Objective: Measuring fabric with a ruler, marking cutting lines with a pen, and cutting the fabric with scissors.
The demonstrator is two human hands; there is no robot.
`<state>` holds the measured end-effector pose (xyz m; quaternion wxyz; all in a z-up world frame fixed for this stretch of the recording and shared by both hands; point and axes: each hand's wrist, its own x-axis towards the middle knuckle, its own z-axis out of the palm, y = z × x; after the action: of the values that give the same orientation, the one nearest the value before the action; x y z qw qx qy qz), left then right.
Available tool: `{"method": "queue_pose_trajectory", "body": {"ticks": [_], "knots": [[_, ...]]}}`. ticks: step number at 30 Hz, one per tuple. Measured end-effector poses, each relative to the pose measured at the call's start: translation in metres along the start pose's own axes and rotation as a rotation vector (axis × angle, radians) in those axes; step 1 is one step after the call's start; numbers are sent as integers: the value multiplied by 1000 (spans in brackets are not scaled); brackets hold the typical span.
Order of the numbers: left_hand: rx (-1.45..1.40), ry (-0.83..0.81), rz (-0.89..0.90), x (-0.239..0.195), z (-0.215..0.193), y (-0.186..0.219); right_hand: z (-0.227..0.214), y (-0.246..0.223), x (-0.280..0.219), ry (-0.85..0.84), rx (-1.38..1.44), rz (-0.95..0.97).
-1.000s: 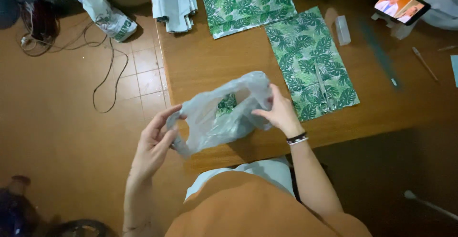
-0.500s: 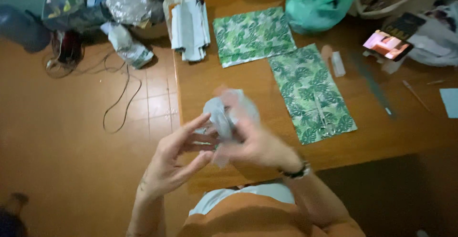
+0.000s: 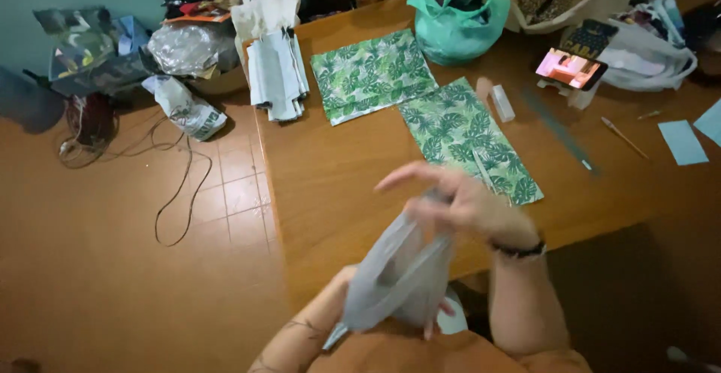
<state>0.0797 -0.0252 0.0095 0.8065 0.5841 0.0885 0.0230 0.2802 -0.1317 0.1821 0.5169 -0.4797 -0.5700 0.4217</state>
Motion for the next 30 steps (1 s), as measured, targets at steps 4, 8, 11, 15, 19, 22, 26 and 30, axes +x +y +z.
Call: {"method": "queue_pose_trajectory", "body": {"ticks": [4, 8, 11, 15, 19, 22, 26, 30], "knots": [[-509, -169, -390, -4, 0, -75, -42, 50, -34, 317, 92, 375], [-1031, -321, -765, -9, -22, -134, -70, 100, -76, 757, 89, 442], [227, -460, -626, 11, 11, -74, -71, 99, -83, 951, 9, 422], [463, -381, -551, 22, -21, -129, -80, 122, -92, 1109, -33, 426], [710, -238, -642, 20, -40, -115, -97, 179, -111, 1395, 100, 377], [401, -147, -520, 19, -29, -54, -103, 225, -115, 1560, 253, 353], [336, 382, -676, 51, -36, -7, -58, 267, -91, 1580, 529, 448], [156, 714, -340, 68, -84, -34, 65, 411, -111, 1059, 95, 329]]}}
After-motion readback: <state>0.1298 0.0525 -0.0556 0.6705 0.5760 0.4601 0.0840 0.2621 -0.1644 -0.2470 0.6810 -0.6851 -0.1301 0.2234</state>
